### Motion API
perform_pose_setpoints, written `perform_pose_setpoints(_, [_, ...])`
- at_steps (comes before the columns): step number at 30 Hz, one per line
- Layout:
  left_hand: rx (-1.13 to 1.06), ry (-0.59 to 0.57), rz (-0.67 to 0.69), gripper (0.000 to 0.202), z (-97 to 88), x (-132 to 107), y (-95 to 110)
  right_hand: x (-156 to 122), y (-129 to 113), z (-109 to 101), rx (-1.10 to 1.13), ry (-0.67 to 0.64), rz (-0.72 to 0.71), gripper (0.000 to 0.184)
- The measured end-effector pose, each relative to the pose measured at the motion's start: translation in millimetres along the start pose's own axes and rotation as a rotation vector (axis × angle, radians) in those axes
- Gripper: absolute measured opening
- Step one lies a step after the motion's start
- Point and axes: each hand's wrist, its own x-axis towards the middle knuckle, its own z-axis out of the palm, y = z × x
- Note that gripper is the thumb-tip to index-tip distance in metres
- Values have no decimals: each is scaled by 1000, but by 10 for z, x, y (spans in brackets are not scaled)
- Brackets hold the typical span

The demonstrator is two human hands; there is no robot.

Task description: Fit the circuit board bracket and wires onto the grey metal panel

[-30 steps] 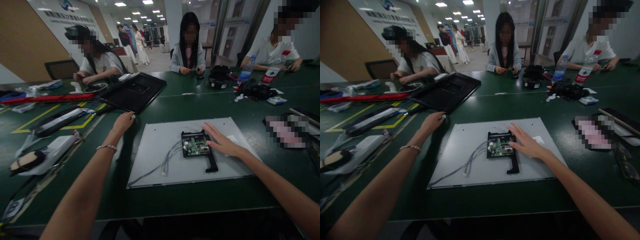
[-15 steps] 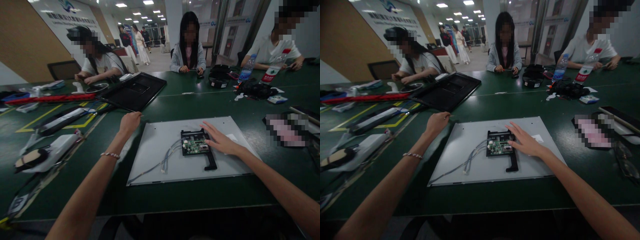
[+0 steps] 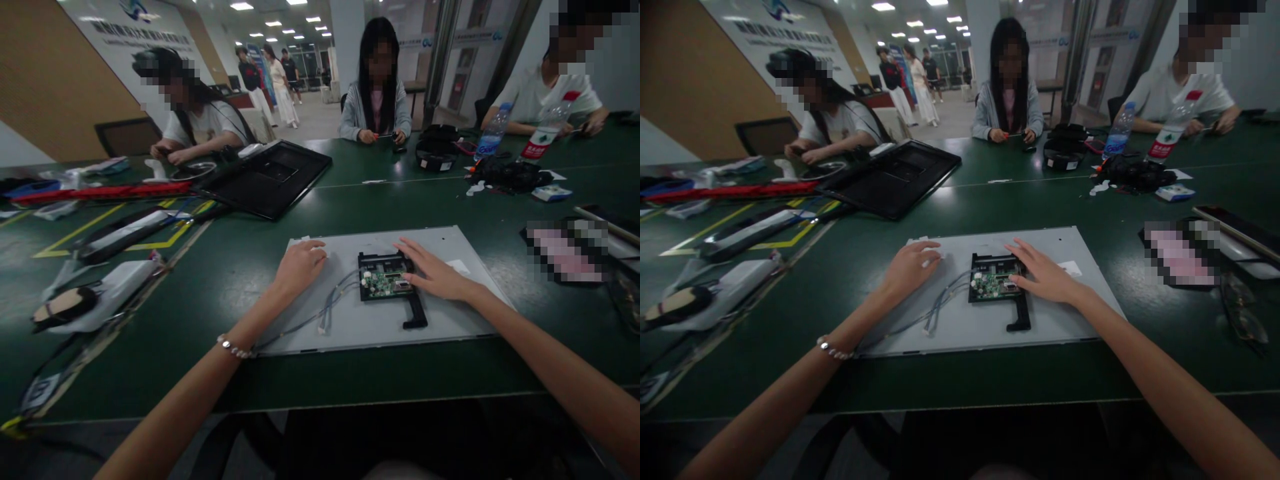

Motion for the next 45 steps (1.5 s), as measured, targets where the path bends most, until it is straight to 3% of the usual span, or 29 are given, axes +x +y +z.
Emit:
perform_pose_setpoints(4, [-60,44,52,28,-76,114,209,0,-7,-6,1,14,-9,69])
perform_pose_setpoints(9, [-10,-2,99,28,-100,440,575,7,18,9,-5,22,-23,69])
perform_pose_setpoints(14, [82,-49,251,25,3,696,972,28,36,16,27,50,-80,67])
perform_pose_setpoints(18, [111,-85,316,24,132,748,1136,39,26,12,30,64,-92,68])
perform_pose_setpoints(26, [62,-104,384,21,219,750,1107,41,13,4,37,60,-75,69])
perform_pose_setpoints(36, [-65,-206,334,26,94,801,987,31,6,-2,49,59,-68,71])
perform_pose_setpoints(45, [-68,-152,369,24,245,802,949,29,4,-1,36,55,-57,70])
